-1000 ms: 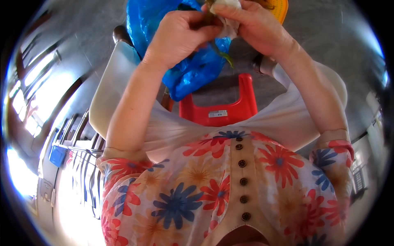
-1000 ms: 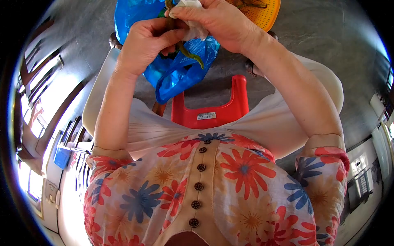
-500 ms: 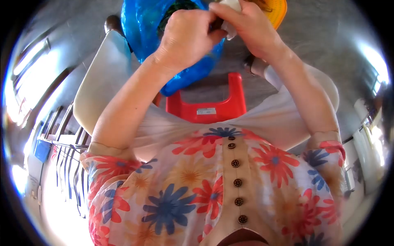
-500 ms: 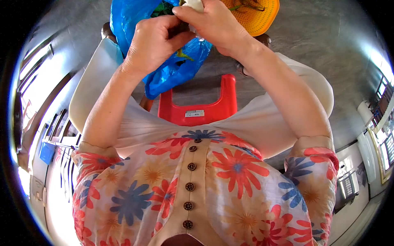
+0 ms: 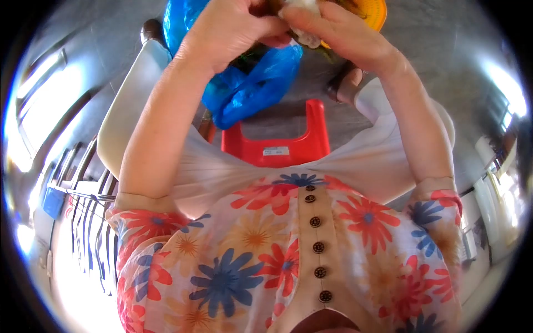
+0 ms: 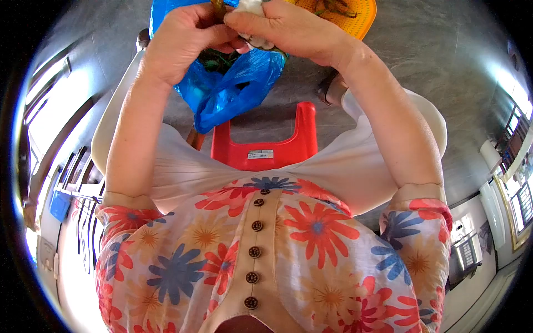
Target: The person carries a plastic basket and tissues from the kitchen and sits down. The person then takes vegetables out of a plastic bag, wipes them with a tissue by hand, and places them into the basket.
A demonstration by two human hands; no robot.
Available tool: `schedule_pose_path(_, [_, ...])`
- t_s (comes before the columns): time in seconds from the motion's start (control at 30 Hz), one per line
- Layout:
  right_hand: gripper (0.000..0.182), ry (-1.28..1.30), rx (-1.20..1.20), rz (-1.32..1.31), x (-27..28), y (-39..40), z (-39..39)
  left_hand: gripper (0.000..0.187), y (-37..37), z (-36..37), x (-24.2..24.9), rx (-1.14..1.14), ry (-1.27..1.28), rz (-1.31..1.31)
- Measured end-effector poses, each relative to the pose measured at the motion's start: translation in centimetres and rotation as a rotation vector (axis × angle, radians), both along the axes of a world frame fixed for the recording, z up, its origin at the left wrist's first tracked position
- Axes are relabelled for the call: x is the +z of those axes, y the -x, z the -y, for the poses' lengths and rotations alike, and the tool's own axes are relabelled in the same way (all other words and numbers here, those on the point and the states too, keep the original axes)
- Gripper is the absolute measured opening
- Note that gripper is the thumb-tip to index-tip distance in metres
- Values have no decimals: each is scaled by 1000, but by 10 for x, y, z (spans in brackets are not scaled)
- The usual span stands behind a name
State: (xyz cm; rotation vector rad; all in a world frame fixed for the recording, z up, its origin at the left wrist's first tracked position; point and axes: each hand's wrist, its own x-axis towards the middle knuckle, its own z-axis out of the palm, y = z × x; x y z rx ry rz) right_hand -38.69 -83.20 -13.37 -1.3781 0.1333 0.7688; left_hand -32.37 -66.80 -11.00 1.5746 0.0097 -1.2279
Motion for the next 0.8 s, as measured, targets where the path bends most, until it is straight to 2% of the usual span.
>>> schedule_pose_path(0.07, [32, -17, 46, 92, 3, 1, 0, 13, -8, -8, -4, 25, 33, 51])
schedule_pose_path(0.17, [31, -7, -2, -84, 17, 8, -2, 14, -12, -10, -4, 99, 20, 19])
schedule_pose_path(0.27, [33, 67, 117, -150, 15, 5, 2, 13, -14, -12, -4, 121, 15, 20])
schedule_pose_path(0.37, [33, 121, 186, -53, 7, 6, 11, 12, -15, -12, -4, 110, -7, 59])
schedule_pose_path(0.47, [30, 229, 91, -172, 13, 7, 12, 11, -13, -12, -7, 99, -15, 120])
schedule_pose_path(0.53, [29, 216, 64, -158, 8, 11, 10, 11, -10, -10, -12, 54, 23, 196])
schedule_pose_path(0.63, [31, 298, 66, -134, -3, 8, 24, 14, -9, -9, -13, -18, 34, 284])
schedule_pose_path(0.67, [32, 344, 74, -126, -6, 7, 31, 19, -15, -13, -17, -49, -20, 230])
schedule_pose_path(0.73, [33, 596, 38, 82, 26, -2, 35, 17, -15, -27, -44, -229, -171, 408])
schedule_pose_path(0.77, [33, 707, 50, 88, 26, -2, 41, 20, -11, -33, -61, -318, -248, 495])
schedule_pose_path(0.8, [34, 817, 63, 89, 26, -3, 48, 20, -9, -32, -77, -552, -332, 622])
